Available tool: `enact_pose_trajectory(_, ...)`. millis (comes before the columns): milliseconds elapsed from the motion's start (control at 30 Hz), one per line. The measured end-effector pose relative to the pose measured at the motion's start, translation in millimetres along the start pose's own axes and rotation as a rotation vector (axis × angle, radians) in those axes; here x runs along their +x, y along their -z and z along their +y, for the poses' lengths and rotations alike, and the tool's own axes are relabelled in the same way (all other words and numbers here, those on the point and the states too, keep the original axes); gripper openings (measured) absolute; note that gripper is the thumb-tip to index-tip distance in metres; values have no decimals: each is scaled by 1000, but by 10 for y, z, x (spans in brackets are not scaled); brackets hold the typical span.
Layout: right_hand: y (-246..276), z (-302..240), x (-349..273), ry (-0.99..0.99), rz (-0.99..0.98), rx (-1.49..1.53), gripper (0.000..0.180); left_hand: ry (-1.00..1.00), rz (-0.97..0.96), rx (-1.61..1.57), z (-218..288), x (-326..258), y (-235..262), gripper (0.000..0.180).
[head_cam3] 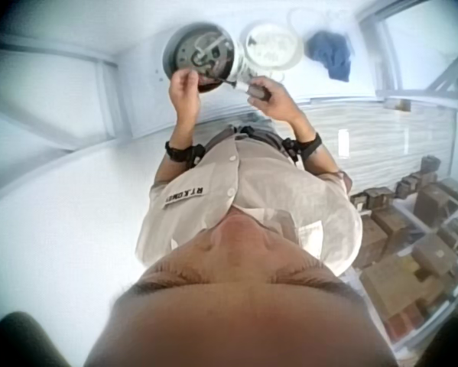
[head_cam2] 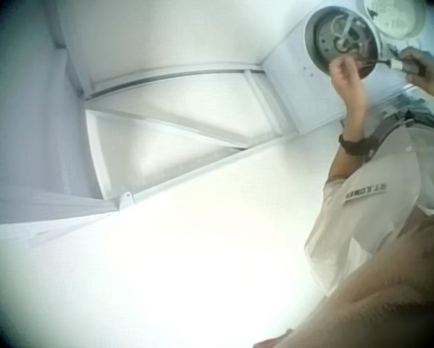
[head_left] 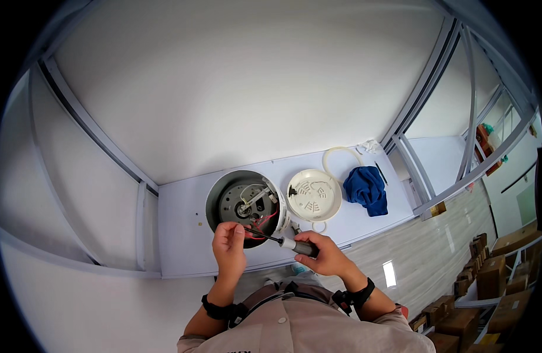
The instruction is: The person uses a screwdriver to remove screws from a white plastic cover of a ceiling light fixture, then manipulates the internal wiring and components. They repeatedly attach and detach the cover while adjusting wires and screws.
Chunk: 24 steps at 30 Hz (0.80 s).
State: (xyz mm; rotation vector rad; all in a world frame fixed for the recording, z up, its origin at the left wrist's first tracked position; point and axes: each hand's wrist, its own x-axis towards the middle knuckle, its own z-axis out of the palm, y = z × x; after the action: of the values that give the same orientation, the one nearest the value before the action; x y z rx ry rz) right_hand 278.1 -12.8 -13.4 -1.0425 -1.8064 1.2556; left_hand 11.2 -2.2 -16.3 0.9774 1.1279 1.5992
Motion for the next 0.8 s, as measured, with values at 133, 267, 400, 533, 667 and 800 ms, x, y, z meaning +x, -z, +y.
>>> enact_pose_trajectory(133,-53,-100,33,134,-36,-120,51,189,143,-68,62,29,-16,12)
enact_pose_trajectory(267,-153,-283,70,241,-5,-280,53,188,207,-54,-68,90,77,13)
enact_pose_trajectory(400,-238,-369,59,287,10,-392,56,347,183,-143,175,81,36,14)
enact_pose_trajectory(533,-329,-392,40,315,-12,-461,61,332,225,-185,151,76,8,18)
enact_pose_trajectory(667,-378,-343,34,386,-32,-518,65,378,268,-203,187,48,-36,17)
enact_pose_trajectory(800,-372,-316,13,355,-57,-410,69,324,251,-247,14,37,74,17)
